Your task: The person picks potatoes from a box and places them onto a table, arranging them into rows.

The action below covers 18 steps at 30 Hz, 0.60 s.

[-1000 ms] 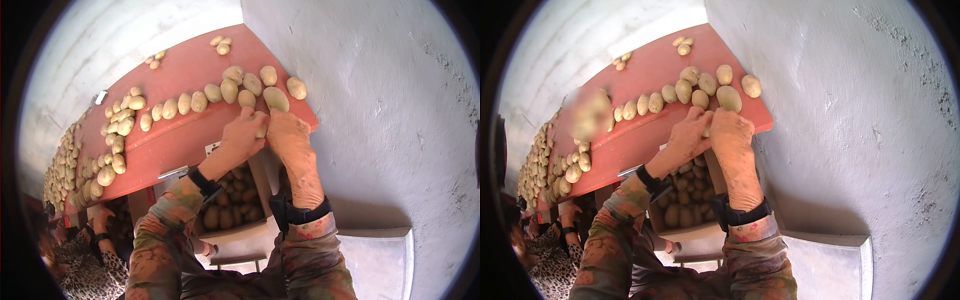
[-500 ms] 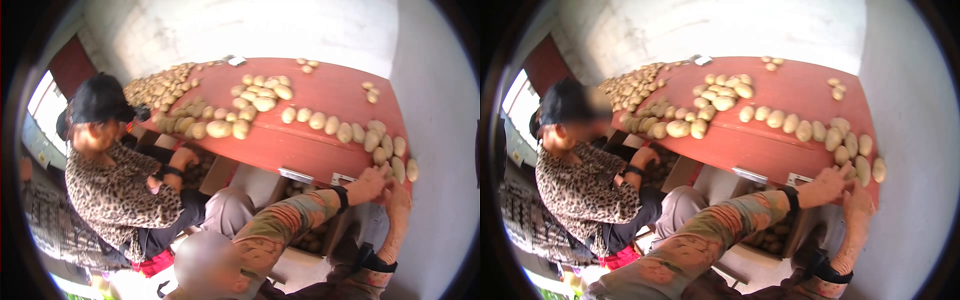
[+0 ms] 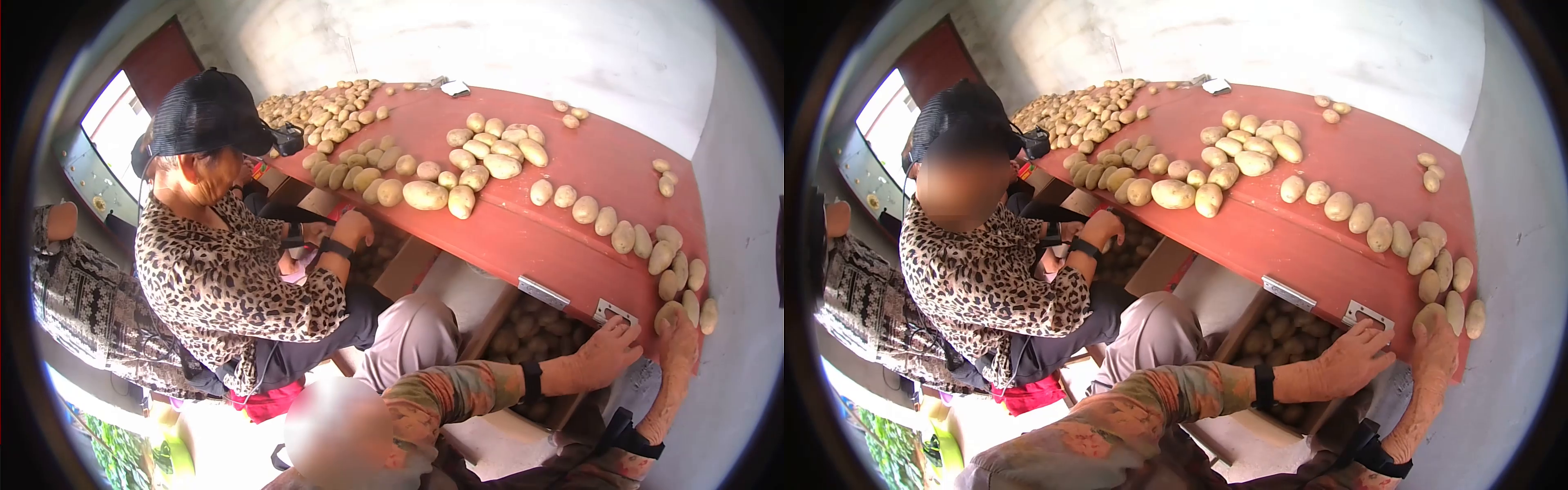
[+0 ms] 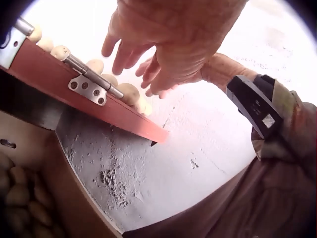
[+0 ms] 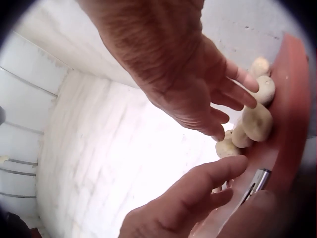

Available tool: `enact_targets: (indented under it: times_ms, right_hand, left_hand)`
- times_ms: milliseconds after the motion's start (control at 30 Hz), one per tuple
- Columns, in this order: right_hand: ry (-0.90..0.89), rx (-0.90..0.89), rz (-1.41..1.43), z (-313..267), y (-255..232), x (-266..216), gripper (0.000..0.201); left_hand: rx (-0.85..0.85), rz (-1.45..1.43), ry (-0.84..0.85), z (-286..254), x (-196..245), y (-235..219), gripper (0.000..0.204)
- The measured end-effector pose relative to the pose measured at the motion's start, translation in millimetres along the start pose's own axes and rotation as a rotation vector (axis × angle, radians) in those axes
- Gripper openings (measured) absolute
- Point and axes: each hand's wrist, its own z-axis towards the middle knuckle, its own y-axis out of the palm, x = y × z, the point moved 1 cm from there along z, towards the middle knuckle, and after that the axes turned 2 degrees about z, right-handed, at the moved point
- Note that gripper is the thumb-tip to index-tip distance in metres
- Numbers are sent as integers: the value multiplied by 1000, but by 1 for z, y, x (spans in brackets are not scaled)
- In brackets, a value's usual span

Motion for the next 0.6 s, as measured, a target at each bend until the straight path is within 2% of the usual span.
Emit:
enact_targets:
  times_ms: [67, 133, 200, 267, 367, 467, 600]
  right_hand:
    - [7, -19, 41, 3, 1, -11, 36]
    - [-72, 116, 39, 8, 8, -10, 35]
    - [-79, 131, 87, 9, 7, -17, 33]
    - [-85, 145, 135, 11, 10, -20, 31]
    - [-121, 193, 210, 19, 19, -17, 29]
    - [-94, 147, 214, 16, 11, -32, 28]
    - [-258, 269, 198, 20, 21, -32, 27]
  left_hand:
    - [140, 7, 48, -4, 1, -10, 26]
    - [131, -11, 29, -9, -3, -13, 26]
    - [123, -27, 14, -15, -7, -12, 27]
    - [2, -77, -35, -25, -9, -4, 29]
    - [-81, -91, -56, -36, -13, -2, 30]
    - [-36, -77, -55, -43, -15, -2, 30]
    - [34, -79, -32, -49, -18, 0, 29]
